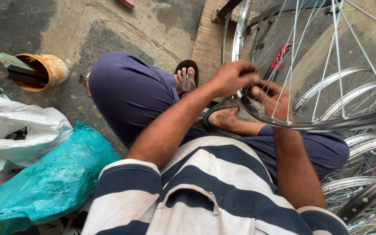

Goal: The person sits on the floor and uses a spoke wrench to tighten the nipples on a bicycle wheel rim. The wheel is mounted on a stand, and the person rotates it to access different spokes while adjusting them.

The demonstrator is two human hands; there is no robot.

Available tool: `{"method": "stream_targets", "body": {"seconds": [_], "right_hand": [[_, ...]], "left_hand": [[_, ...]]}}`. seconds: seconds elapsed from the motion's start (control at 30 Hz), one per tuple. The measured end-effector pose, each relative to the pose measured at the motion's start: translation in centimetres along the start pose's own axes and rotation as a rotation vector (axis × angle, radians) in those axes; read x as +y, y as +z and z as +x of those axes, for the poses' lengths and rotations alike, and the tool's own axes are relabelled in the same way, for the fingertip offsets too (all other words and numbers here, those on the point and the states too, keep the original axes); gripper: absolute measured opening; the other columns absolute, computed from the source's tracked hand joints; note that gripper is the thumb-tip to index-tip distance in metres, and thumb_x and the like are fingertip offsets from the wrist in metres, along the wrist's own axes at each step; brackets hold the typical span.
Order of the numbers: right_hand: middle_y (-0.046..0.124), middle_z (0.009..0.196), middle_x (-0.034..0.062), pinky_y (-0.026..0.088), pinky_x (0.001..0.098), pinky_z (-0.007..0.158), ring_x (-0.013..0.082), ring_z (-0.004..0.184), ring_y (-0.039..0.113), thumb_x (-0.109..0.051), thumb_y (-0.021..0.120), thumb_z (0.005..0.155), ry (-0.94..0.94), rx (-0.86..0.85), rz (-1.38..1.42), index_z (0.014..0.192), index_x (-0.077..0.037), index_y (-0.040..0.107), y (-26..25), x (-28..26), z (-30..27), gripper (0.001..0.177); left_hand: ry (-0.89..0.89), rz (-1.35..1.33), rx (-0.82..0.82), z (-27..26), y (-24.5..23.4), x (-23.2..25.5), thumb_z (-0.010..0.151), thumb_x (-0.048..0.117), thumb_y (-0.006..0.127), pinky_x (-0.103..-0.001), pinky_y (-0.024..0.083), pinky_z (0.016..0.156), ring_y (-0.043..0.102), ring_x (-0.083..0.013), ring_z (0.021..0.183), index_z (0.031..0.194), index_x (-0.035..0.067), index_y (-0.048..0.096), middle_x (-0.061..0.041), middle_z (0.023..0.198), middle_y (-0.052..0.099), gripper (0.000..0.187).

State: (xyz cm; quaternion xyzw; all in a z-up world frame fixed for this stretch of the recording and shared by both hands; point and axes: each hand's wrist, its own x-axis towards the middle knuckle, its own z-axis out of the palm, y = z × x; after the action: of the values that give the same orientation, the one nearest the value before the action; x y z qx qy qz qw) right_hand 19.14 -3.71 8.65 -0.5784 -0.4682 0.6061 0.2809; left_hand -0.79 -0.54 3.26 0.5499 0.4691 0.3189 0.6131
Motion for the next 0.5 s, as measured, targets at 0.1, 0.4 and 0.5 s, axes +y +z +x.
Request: {"method": "stream_targets", "body": {"seconds": [0.1, 0.4, 0.5], "right_hand": [[0.074, 0.107, 0.0093, 0.060, 0.0285, 0.080, 0.0155, 0.095, 0.072, -0.015, 0.078, 0.088, -0.052, -0.024, 0.039, 0.122, -0.006, 0.064, -0.3, 0.2, -2.5, 0.038], [0.071, 0.111, 0.0204, 0.056, 0.0483, 0.077, 0.0375, 0.095, 0.069, -0.008, 0.073, 0.092, -0.895, 0.178, -1.368, 0.121, 0.003, 0.069, 2.0, 1.5, -5.8, 0.032], [0.071, 0.103, 0.0151, 0.054, 0.0428, 0.072, 0.0333, 0.089, 0.069, -0.009, 0.072, 0.096, -0.636, 0.115, -0.915, 0.119, -0.004, 0.071, 1.1, -0.2, -7.1, 0.023]], "left_hand": [[0.009, 0.083, -0.091, -1.2, 0.3, 0.5, 0.081, 0.035, 0.078, -0.040, 0.058, 0.087, 0.077, -0.0278, 0.099, 0.109, 0.008, 0.073, -0.011, 0.105, 0.078, 0.040], [0.098, 0.330, 0.195, -2.4, 2.6, 3.5, 0.080, 0.027, 0.082, -0.052, 0.052, 0.081, 0.067, -0.0429, 0.092, 0.100, -0.001, 0.062, -0.024, 0.098, 0.069, 0.039], [-0.136, -0.406, -0.373, -2.7, -0.9, 3.5, 0.088, 0.031, 0.070, -0.044, 0.062, 0.075, 0.074, -0.0267, 0.084, 0.109, 0.011, 0.063, -0.011, 0.101, 0.072, 0.029]]}}
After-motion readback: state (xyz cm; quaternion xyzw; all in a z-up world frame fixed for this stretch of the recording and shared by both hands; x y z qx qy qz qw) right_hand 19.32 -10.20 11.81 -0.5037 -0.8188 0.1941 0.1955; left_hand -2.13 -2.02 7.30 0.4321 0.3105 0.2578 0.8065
